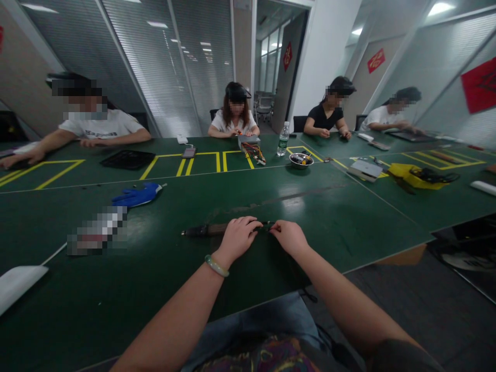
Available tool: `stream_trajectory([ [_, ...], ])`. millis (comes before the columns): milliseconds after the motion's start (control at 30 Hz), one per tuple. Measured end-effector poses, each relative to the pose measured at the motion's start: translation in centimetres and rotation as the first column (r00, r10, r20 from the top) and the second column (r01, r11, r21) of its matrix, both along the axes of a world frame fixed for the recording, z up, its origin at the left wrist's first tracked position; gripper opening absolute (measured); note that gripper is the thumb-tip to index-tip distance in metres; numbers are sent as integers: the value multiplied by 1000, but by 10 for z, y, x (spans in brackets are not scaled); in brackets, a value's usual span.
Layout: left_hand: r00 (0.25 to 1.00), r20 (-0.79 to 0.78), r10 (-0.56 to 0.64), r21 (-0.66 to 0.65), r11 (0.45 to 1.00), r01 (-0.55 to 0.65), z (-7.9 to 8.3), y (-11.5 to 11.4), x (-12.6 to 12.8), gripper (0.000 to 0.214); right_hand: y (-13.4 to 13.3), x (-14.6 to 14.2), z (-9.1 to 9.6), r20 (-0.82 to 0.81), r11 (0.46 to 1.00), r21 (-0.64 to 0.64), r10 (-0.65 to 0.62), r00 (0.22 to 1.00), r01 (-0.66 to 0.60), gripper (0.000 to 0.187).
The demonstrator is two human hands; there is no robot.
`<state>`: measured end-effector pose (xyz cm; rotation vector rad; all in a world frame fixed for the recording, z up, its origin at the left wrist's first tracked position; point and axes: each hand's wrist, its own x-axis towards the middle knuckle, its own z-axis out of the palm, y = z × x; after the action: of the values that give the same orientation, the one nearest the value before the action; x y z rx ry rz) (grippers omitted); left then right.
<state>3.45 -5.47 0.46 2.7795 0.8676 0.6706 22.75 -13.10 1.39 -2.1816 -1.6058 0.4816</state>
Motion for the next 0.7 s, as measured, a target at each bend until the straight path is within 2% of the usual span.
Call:
stream_trajectory([
  [100,1000,3,-7,-1,1000,7,0,1,0,28,2,-2,1,167,993,87,64,984,-79,12],
  [233,1000,-2,-4,-4,1000,4,-1,2,0,28,5,-1,-4,240,974,133,150,959,-185,9],
  [700,1000,10,-9,-10,1000,9,-4,3,-1,29,6,-1,-21,191,942,288,121,974,-174,7],
])
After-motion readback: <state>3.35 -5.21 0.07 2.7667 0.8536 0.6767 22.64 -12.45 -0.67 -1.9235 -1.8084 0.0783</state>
